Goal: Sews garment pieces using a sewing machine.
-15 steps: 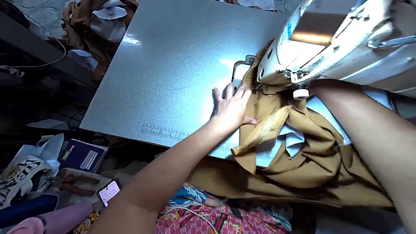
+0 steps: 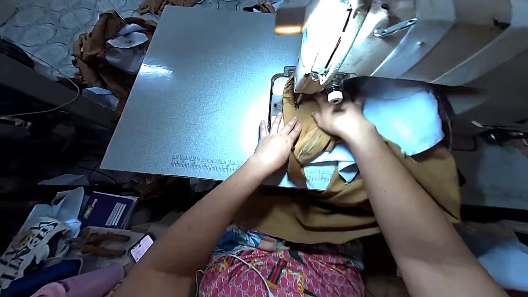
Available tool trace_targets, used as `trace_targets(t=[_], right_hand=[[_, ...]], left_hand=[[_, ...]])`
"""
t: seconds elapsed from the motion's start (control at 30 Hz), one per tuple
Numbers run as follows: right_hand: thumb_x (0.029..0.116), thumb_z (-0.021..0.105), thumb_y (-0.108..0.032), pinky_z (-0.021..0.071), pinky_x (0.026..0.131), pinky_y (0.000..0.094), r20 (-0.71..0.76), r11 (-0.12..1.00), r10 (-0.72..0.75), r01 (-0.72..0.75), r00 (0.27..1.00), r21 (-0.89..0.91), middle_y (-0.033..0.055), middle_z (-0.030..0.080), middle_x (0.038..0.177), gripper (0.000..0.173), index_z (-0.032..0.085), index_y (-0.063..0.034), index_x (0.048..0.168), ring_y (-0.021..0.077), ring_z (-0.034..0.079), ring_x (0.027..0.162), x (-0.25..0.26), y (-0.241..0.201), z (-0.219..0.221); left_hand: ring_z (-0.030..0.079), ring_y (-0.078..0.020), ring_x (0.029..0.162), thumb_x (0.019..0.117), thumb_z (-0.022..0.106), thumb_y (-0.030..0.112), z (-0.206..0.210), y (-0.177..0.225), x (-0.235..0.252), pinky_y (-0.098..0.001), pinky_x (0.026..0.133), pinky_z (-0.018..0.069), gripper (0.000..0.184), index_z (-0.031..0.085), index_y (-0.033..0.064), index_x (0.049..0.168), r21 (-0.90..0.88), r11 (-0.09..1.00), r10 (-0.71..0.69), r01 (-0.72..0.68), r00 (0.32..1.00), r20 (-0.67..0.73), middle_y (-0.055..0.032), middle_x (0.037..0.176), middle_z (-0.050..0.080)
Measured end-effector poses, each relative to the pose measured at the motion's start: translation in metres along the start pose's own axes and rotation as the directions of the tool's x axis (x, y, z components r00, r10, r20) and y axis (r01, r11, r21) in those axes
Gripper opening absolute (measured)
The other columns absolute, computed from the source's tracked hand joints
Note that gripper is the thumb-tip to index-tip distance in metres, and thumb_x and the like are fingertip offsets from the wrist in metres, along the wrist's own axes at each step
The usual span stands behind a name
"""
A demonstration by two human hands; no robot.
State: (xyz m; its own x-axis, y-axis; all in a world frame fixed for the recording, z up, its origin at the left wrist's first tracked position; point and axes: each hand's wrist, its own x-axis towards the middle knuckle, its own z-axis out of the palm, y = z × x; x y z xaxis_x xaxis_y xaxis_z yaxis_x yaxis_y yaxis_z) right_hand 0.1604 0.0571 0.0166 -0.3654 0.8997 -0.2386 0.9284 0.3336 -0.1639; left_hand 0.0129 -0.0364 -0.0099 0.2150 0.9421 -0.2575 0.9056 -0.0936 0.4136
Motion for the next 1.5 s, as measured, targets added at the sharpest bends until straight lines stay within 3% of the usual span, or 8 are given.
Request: trace_targets(t=[0.1, 0.23, 0.37, 0.5, 0.67, 0.8, 1.07, 1.5], right_hand=[[0.1021, 0.059, -0.045, 0.0011, 0.114, 0.0802, -0.112, 0.995, 0.065, -0.073, 0.992, -0.068, 0.0337, 0.026, 0.163, 0.07, 0.043, -0.0007, 0.154, 0.0573, 0.008, 0.153, -0.014, 0.001, -0.005], [0.0949, 0.063, -0.007, 0.0334, 0.11, 0.0741, -0.362, 0.902, -0.428, 0.419, 0.828, -0.108, 0.0233, 0.062, 0.138, 0.026, 0.072, 0.0006, 0.118, 0.0457, 0.051, 0.138, -0.1, -0.016, 0.048], [0.0889, 0.057, -0.003, 0.0463, 0.091, 0.075, -0.406, 0.834, -0.533, 0.541, 0.742, -0.107, 0.0149, 0.073, 0.099, 0.035, 0.074, -0.0076, 0.119, 0.0382, 0.073, 0.1, -0.139, 0.001, 0.084], [0.0978, 0.053, -0.013, 0.0484, 0.092, 0.0684, -0.476, 0.776, -0.586, 0.623, 0.656, -0.097, 0.0125, 0.068, 0.087, 0.021, 0.073, -0.009, 0.091, 0.0354, 0.071, 0.092, -0.133, 0.013, 0.077], [0.0979, 0.048, -0.009, 0.0531, 0.09, 0.0428, -0.592, 0.68, -0.559, 0.73, 0.58, 0.073, 0.0143, 0.07, 0.094, 0.022, 0.068, 0.0, 0.095, 0.0273, 0.068, 0.096, -0.119, 0.01, 0.036], [0.0991, 0.056, -0.023, 0.0454, 0.083, 0.0449, -0.597, 0.712, -0.523, 0.697, 0.608, 0.086, 0.0114, 0.065, 0.09, 0.027, 0.072, -0.0019, 0.103, 0.025, 0.062, 0.086, -0.106, 0.004, 0.008], [0.0944, 0.062, -0.015, 0.0423, 0.068, 0.013, -0.593, 0.748, -0.322, 0.583, 0.738, 0.319, 0.0012, 0.058, 0.087, 0.015, 0.073, -0.004, 0.096, 0.0005, 0.053, 0.076, -0.098, -0.001, -0.004], [0.0988, 0.058, -0.015, 0.0425, 0.08, 0.0501, -0.704, 0.718, -0.587, 0.658, 0.399, -0.225, 0.0191, 0.07, 0.099, 0.023, 0.078, -0.0056, 0.099, 0.0314, 0.064, 0.084, -0.091, 0.003, 0.0]], left_hand=[[0.009, -0.0403, 0.158, 0.1049, 0.05, 0.005, -0.004, -0.001, -0.002, -0.0768, 0.116, 0.0028, 0.055, 0.044, 0.0189, 0.157, -0.002, 1.0, 0.019, -0.019, 1.0, -0.011, -0.0061, 0.169, 0.028], [0.051, -0.0367, 0.14, 0.0938, 0.072, 0.028, 0.028, -0.016, -0.03, -0.0763, 0.108, 0.0324, 0.029, 0.077, 0.0075, 0.114, 0.009, 0.925, 0.37, -0.379, 0.898, -0.24, -0.0132, 0.137, 0.065], [0.048, -0.0347, 0.144, 0.0937, 0.064, 0.049, 0.057, -0.018, -0.07, -0.0788, 0.109, 0.0257, 0.059, 0.068, 0.0024, 0.13, -0.036, 0.889, 0.434, -0.456, 0.866, -0.248, -0.013, 0.149, 0.057], [0.064, -0.0356, 0.126, 0.081, 0.069, 0.003, 0.072, -0.013, -0.075, -0.0769, 0.1, 0.039, 0.026, 0.078, 0.0067, 0.105, -0.023, 0.885, 0.373, -0.465, 0.739, -0.561, -0.0091, 0.123, 0.074], [0.057, -0.0293, 0.129, 0.0833, 0.057, -0.001, 0.03, 0.001, -0.07, -0.0467, 0.109, 0.0419, 0.024, 0.076, -0.0014, 0.099, -0.483, 0.677, 0.132, -0.555, 0.737, -0.663, -0.0145, 0.119, 0.073], [0.064, -0.0024, 0.075, 0.0969, 0.05, 0.0, -0.001, 0.01, -0.053, -0.0207, 0.071, 0.0549, 0.017, 0.066, -0.0013, 0.092, -0.708, 0.509, 0.01, -0.49, 0.826, -0.564, -0.0028, 0.083, 0.066], [0.063, 0.001, 0.074, 0.0907, 0.068, -0.004, -0.02, 0.008, -0.039, -0.0166, 0.071, 0.0543, 0.005, 0.068, -0.0036, 0.095, -0.804, 0.389, 0.132, -0.45, 0.891, -0.434, -0.0008, 0.081, 0.067], [0.062, -0.0007, 0.077, 0.0922, 0.059, -0.006, -0.035, 0.008, -0.037, -0.0191, 0.073, 0.0541, 0.009, 0.067, -0.0014, 0.091, -0.876, 0.32, 0.083, -0.362, 0.931, -0.355, -0.0001, 0.084, 0.066]])
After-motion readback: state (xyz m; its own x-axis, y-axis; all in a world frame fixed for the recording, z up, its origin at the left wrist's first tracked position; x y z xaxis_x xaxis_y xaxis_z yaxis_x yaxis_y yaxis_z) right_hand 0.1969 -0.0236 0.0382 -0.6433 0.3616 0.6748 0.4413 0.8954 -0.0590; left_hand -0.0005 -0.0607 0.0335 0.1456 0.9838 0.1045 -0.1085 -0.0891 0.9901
